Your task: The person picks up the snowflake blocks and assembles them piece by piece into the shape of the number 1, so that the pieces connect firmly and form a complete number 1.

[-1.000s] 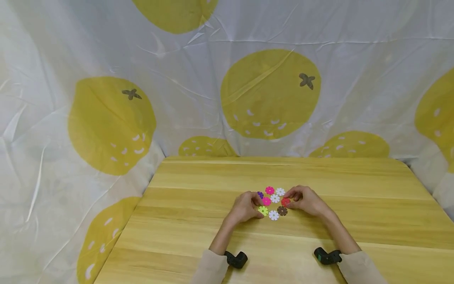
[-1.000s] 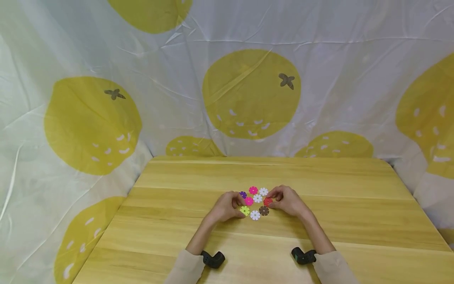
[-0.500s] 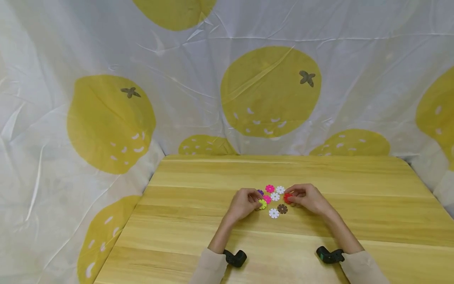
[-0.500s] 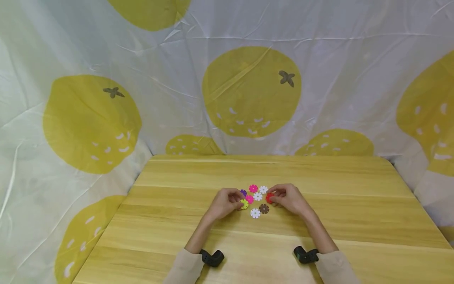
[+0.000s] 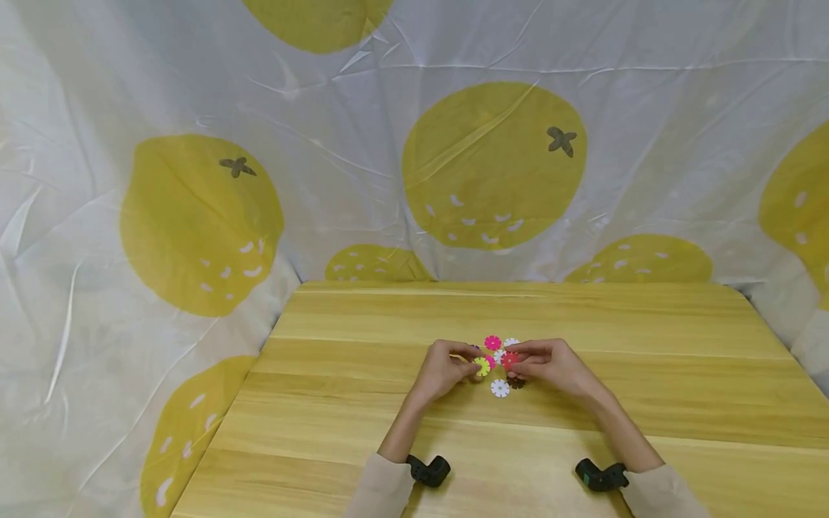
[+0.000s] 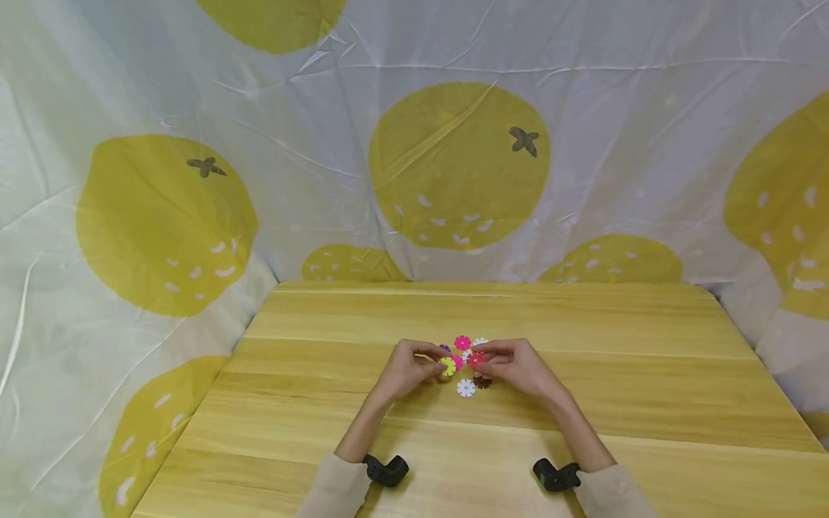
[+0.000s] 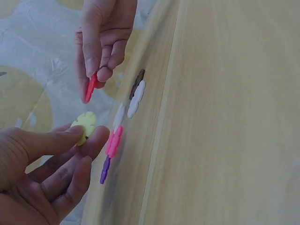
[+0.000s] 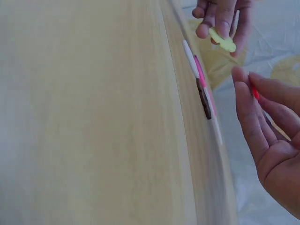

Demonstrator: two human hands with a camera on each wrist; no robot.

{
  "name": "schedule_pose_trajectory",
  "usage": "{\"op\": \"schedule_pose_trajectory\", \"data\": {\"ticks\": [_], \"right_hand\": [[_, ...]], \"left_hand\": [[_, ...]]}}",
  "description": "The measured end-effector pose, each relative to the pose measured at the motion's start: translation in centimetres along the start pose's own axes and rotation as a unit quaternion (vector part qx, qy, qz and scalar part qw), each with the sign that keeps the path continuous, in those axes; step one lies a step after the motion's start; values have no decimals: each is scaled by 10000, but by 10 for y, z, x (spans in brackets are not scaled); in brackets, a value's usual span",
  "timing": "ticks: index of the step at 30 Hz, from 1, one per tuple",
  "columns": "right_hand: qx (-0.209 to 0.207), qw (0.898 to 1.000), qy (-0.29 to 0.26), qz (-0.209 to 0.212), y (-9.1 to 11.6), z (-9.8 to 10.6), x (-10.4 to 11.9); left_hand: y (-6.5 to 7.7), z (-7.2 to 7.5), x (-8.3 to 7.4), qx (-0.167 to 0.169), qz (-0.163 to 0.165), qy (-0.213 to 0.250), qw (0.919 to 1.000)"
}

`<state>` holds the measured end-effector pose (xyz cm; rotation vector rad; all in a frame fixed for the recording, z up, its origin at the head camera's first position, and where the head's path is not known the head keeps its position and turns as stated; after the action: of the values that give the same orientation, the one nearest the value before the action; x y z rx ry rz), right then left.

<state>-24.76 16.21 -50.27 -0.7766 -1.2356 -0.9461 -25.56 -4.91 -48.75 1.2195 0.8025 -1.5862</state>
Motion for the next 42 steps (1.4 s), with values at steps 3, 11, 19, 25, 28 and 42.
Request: {"op": "schedule_pose_trajectory", "data": {"ticks": [3, 11, 19, 25, 28, 42], "right_hand": [[30, 10000, -50, -6, 0, -3, 1], [-186, 9998, 34, -87, -1, -9, 4], [-368, 9987, 325, -148, -1, -12, 6], [-402, 9986, 329, -131, -2, -13, 6], [-394, 9986, 342, -108, -2, -14, 6], [-386, 9984, 344, -216, -1, -16, 6]], "left_hand": [[1, -1, -2, 0, -65, -56, 10000], [3, -1, -8, -67, -159, -312, 9994], [4, -2, -15, 32, -503, -864, 9950], [5, -2, -16, 97, -590, -913, 9940], [4, -2, -17, 70, -649, -941, 9934], [5, -1, -20, -22, -890, -1003, 9910]]}}
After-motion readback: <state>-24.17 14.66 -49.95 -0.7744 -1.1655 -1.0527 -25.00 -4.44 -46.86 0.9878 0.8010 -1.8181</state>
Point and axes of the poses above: each hand's wrist, its own y-axis away from the middle knuckle, its own z-axis out of the back of the hand, x = y × z, the point moved 6 cm from there along -y, towards the middle knuckle, and after that the axes turned 2 degrees about z, right-handed, at the moved point
